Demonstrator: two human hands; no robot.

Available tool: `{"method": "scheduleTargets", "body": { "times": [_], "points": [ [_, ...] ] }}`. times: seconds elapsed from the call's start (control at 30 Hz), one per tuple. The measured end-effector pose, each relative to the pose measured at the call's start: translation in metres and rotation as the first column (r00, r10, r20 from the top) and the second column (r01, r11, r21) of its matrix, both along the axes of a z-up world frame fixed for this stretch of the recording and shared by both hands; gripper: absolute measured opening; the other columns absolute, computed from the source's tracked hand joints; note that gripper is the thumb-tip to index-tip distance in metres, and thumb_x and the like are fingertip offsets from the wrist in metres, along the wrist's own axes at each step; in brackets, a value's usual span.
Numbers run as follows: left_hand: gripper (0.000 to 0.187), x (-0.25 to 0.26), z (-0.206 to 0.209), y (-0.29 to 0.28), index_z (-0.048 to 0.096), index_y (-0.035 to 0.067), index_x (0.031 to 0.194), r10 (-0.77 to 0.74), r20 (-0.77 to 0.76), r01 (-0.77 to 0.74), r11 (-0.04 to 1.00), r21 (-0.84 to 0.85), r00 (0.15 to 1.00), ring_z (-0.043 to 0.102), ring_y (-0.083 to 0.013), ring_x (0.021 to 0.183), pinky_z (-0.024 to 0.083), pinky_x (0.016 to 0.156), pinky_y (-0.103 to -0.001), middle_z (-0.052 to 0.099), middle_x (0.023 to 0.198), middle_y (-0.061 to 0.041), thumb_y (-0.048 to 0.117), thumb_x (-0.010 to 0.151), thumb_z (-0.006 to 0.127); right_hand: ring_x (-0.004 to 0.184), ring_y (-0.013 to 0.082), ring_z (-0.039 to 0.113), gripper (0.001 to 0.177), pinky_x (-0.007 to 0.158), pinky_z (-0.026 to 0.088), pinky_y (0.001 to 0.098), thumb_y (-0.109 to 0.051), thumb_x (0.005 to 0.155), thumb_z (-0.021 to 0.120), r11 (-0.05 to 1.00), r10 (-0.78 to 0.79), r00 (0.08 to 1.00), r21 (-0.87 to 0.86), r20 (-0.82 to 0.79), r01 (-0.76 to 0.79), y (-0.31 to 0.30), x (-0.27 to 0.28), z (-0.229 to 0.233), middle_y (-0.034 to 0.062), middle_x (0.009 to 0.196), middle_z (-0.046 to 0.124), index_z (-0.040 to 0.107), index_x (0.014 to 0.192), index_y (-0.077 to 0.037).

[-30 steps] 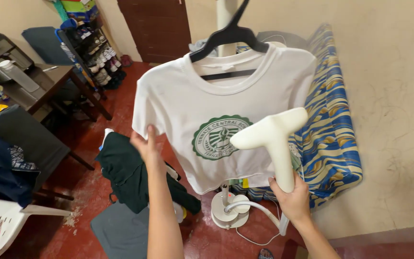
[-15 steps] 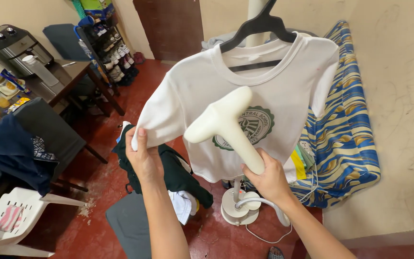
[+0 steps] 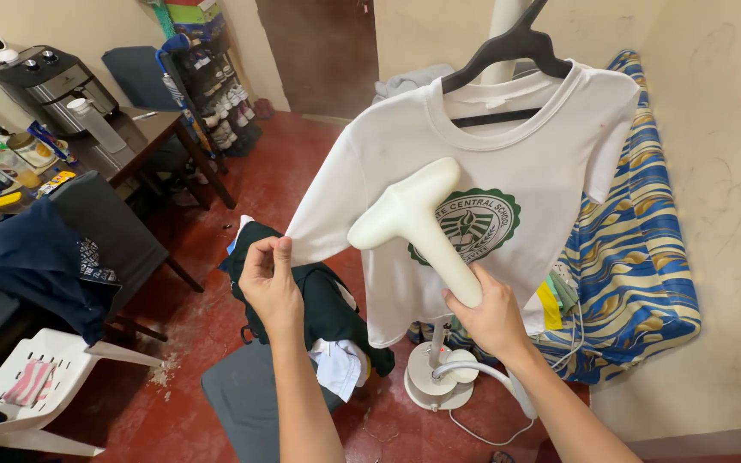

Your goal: The person steams a white t-shirt with a green logo on the front and 'P.E.' on the back using a handheld garment steamer. The shirt is hung on a hanger and steamed on both sides. The person then picks up a dark green garment and places it on a hanger.

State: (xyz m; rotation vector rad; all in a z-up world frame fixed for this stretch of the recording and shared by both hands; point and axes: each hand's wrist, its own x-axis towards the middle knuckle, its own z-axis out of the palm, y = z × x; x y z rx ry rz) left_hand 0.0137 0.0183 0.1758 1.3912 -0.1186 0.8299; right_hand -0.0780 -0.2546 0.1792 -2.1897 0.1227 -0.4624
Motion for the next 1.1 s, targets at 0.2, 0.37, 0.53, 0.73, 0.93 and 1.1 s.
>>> {"method": "scheduleTargets", "body": {
  "times": [0.2, 0.37, 0.53, 0.73, 0.93, 1.1],
  "points": [
    [0.024, 0.017, -0.007, 0.002, 0.060, 0.006, 0.115, -0.428, -0.136, 0.379, 0.881, -0.282, 0.893, 0.052, -0.0058, 0.073, 0.041, 0.065, -0.022, 0.062, 0.085, 0.000, 0.027, 0.106, 0.067, 0.064, 0.0292, 0.069, 0.031, 0.065, 0.054, 0.0392, -0.019, 0.078, 0.078, 0.997, 0.051, 0.989, 0.057, 0.141, -0.059, 0.013, 0.007, 0.004, 0.0176, 0.073, 0.070, 0.065, 0.098, 0.000],
    [0.045, 0.035, -0.003, 0.003, 0.048, 0.009, 0.133, -0.772, -0.121, 0.632, 0.591, -0.502, 0.625, 0.072, -0.0190, 0.089, 0.058, 0.076, -0.032, 0.072, 0.107, -0.012, 0.012, 0.093, 0.069, 0.061, 0.0276, 0.068, 0.031, 0.063, 0.053, 0.0388, -0.020, 0.078, 0.078, 0.998, -0.006, 0.999, 0.061, 0.036, 0.004, 0.008, 0.004, -0.005, 0.0171, 0.070, 0.069, 0.067, 0.101, -0.001],
    [0.077, 0.028, 0.007, 0.004, 0.035, 0.010, 0.156, -0.884, 0.272, 0.851, 0.220, -0.477, 0.381, 0.067, -0.0255, 0.113, 0.055, 0.089, -0.034, 0.062, 0.135, -0.020, -0.002, 0.085, 0.064, 0.061, 0.0274, 0.067, 0.030, 0.064, 0.053, 0.0391, -0.021, 0.078, 0.080, 0.999, -0.049, 0.999, 0.017, 0.005, 0.049, 0.001, 0.003, -0.011, 0.0172, 0.070, 0.069, 0.067, 0.096, 0.000],
    [0.050, 0.030, 0.019, 0.012, 0.055, -0.003, 0.144, -0.644, 0.221, 0.660, 0.591, -0.464, 0.733, 0.062, -0.0227, 0.128, 0.049, 0.111, -0.039, 0.063, 0.139, -0.013, 0.003, 0.095, 0.064, 0.063, 0.0267, 0.069, 0.033, 0.065, 0.054, 0.0389, -0.021, 0.077, 0.078, 0.999, 0.003, 0.998, 0.033, 0.064, -0.005, 0.010, 0.005, 0.006, 0.0164, 0.073, 0.071, 0.067, 0.101, -0.001],
    [0.041, 0.022, 0.033, 0.023, 0.063, -0.002, 0.140, -0.375, 0.163, 0.402, 0.896, -0.190, 0.913, 0.062, -0.0190, 0.123, 0.048, 0.110, -0.037, 0.065, 0.134, -0.010, -0.003, 0.099, 0.068, 0.065, 0.0350, 0.069, 0.030, 0.063, 0.053, 0.0423, -0.021, 0.077, 0.079, 0.996, 0.076, 0.996, -0.054, 0.057, -0.073, 0.026, 0.019, 0.025, 0.0191, 0.072, 0.068, 0.063, 0.094, -0.002],
    [0.047, 0.005, 0.051, 0.026, 0.059, 0.002, 0.142, -0.337, 0.159, 0.357, 0.927, -0.117, 0.928, 0.061, -0.0169, 0.126, 0.046, 0.112, -0.033, 0.063, 0.139, -0.009, -0.003, 0.096, 0.067, 0.071, 0.0397, 0.070, 0.029, 0.063, 0.053, 0.0445, -0.019, 0.077, 0.078, 0.993, 0.086, 0.988, -0.096, 0.125, -0.075, 0.029, 0.021, 0.021, 0.0194, 0.075, 0.069, 0.061, 0.094, -0.002]
  ]
}}
